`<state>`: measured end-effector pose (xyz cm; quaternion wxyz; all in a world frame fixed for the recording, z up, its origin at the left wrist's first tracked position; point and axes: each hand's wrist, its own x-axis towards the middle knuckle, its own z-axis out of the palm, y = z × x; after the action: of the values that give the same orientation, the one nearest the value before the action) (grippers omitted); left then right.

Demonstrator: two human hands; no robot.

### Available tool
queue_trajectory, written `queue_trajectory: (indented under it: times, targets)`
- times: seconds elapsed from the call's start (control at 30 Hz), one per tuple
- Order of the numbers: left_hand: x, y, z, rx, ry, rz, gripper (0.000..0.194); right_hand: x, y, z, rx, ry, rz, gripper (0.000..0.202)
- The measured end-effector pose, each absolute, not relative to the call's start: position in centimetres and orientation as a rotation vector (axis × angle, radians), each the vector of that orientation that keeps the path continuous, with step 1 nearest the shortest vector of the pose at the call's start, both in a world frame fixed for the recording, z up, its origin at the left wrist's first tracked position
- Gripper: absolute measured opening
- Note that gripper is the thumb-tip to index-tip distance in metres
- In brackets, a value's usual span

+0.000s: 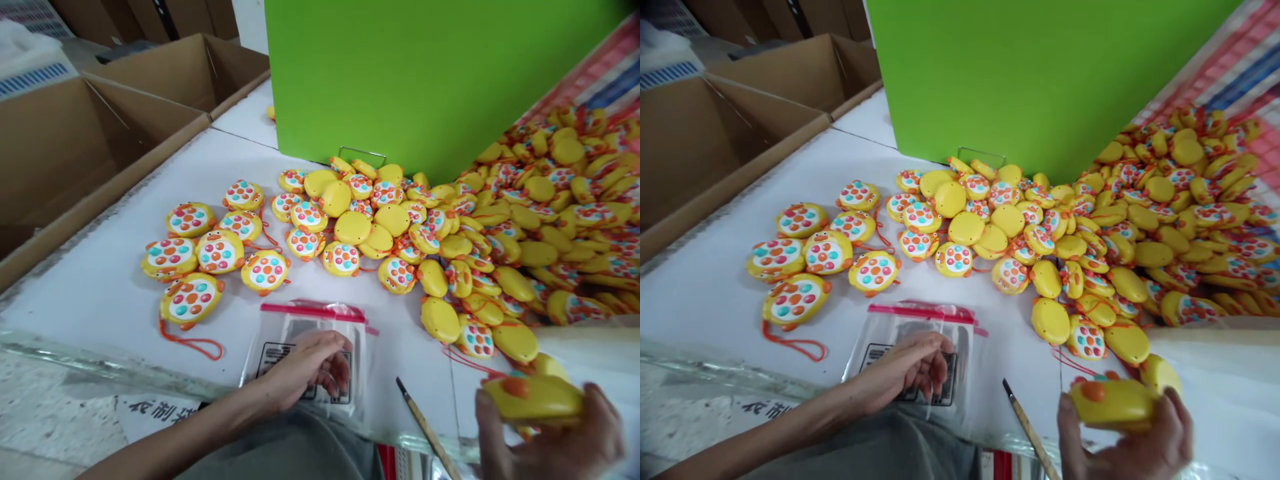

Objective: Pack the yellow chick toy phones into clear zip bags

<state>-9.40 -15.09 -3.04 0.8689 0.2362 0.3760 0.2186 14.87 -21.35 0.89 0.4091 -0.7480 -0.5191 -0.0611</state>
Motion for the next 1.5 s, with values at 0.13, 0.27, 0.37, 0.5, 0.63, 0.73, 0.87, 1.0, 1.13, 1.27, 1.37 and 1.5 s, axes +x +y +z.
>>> queue_trajectory:
  times: [0.13, 0.27, 0.37, 0.5, 0.63, 0.73, 0.87, 1.0, 1.13, 1.27, 1.37, 1.5]
  targets:
    - [-9.5, -15.0, -2.9, 0.534, 0.823, 0.45, 0.029, 17.9, -22.1, -3.8, -2.064, -1.627, -0.244, 0.069]
    - [-9.0, -15.3, -2.3, 0.608, 0.822, 0.425, 0.025, 19.5, -21.9, -4.7, -2.236, -1.712, -0.02, 0.076]
    - [-9.0, -15.9, -2.4, 0.602, 0.866, 0.448, 0.025, 19.0, -22.2, -3.1, -2.159, -1.51, -0.19, 0.089]
    - [-9.2, -16.8, -2.7, 0.608, 0.848, 0.448, 0.025, 18.2, -23.0, -3.7, -2.157, -1.595, -0.105, 0.078]
    - [-8.8, -17.4, -2.5, 0.616, 0.817, 0.431, 0.026, 17.8, -22.8, -3.1, -2.192, -1.569, 0.241, 0.075]
    - [-7.5, -18.0, -2.1, 0.573, 0.786, 0.487, 0.035, 15.0, -22.1, -1.0, -1.974, -1.164, 0.559, 0.072]
    - [-6.3, -18.6, -1.8, 0.428, 0.672, 0.633, 0.047, 7.8, -21.5, -1.7, -1.625, -0.625, 0.926, 0.064]
    - [-8.2, -18.4, -2.4, 0.422, 0.756, 0.833, 0.042, 3.1, -21.8, -4.8, -1.399, -0.593, 1.257, 0.063]
    - [-11.7, -18.2, -2.8, 0.57, 0.968, 0.985, 0.041, 2.4, -21.6, -5.8, -1.288, -0.777, 1.435, 0.053]
    - [-13.8, -18.1, -2.2, 0.834, 1.134, 1.019, 0.036, 2.0, -20.3, -4.7, -1.264, -0.956, 1.497, 0.055]
    - [-14.6, -17.9, -1.6, 1.117, 1.228, 0.99, 0.03, 1.1, -18.3, -3.7, -1.307, -1.177, 1.45, 0.053]
    - [-15.2, -18.1, -1.4, 1.028, 1.284, 1.105, 0.039, -0.3, -15.7, -3.0, -1.229, -1.151, 1.572, 0.058]
